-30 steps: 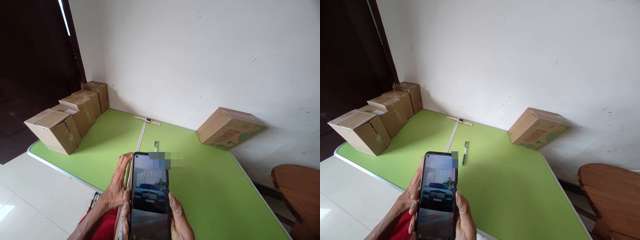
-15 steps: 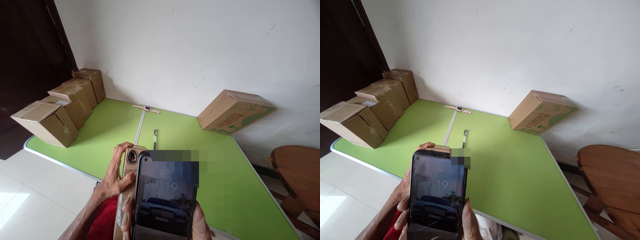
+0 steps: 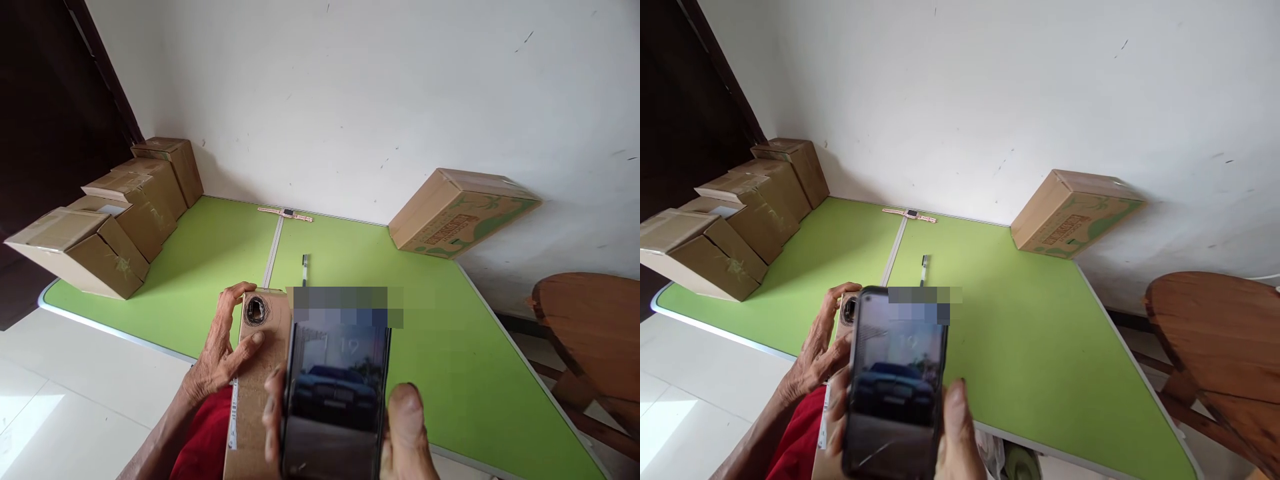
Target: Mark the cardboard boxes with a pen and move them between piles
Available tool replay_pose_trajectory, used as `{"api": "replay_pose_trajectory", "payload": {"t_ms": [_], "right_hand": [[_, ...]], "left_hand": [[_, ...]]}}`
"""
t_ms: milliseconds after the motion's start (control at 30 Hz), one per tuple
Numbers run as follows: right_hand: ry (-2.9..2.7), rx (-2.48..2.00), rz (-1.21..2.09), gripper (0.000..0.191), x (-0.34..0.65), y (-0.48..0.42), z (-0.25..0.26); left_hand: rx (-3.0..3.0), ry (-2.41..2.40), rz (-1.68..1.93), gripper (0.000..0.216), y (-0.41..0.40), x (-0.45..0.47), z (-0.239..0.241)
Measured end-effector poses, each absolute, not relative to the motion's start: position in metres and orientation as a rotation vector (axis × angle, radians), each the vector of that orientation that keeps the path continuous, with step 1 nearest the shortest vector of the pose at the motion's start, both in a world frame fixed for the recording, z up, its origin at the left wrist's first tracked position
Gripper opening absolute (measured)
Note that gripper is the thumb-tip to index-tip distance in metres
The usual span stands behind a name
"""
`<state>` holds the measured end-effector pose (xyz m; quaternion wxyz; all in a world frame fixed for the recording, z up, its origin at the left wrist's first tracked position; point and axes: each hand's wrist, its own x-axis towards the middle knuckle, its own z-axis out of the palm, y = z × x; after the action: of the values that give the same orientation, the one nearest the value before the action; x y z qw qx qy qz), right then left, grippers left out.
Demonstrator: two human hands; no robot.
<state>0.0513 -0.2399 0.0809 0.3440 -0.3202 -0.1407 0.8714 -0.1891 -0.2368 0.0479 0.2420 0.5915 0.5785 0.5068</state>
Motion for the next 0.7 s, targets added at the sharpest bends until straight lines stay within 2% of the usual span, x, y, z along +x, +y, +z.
{"api": "replay_pose_trajectory", "payload": {"t_ms": [67,167,267,433,700], "right_hand": [[-0.441,-0.893,2.117,0.082,0.051,-0.222,0.081],[-0.699,-1.214,1.698,0.073,0.066,-0.181,0.057],[-1.049,-1.573,1.234,0.078,0.089,-0.144,0.017],[-1.271,-1.774,1.029,0.071,0.115,-0.116,-0.027],[-1.656,-2.064,0.680,0.035,0.124,-0.113,-0.026]], "left_hand": [[1.601,1.589,1.346,0.056,-0.237,-0.191,0.050],[1.604,1.591,1.365,0.056,-0.238,-0.193,0.048],[1.612,1.576,1.402,0.056,-0.238,-0.194,0.042],[1.629,1.575,1.355,0.057,-0.238,-0.196,0.041],[1.603,1.577,1.365,0.059,-0.240,-0.195,0.038]]}}
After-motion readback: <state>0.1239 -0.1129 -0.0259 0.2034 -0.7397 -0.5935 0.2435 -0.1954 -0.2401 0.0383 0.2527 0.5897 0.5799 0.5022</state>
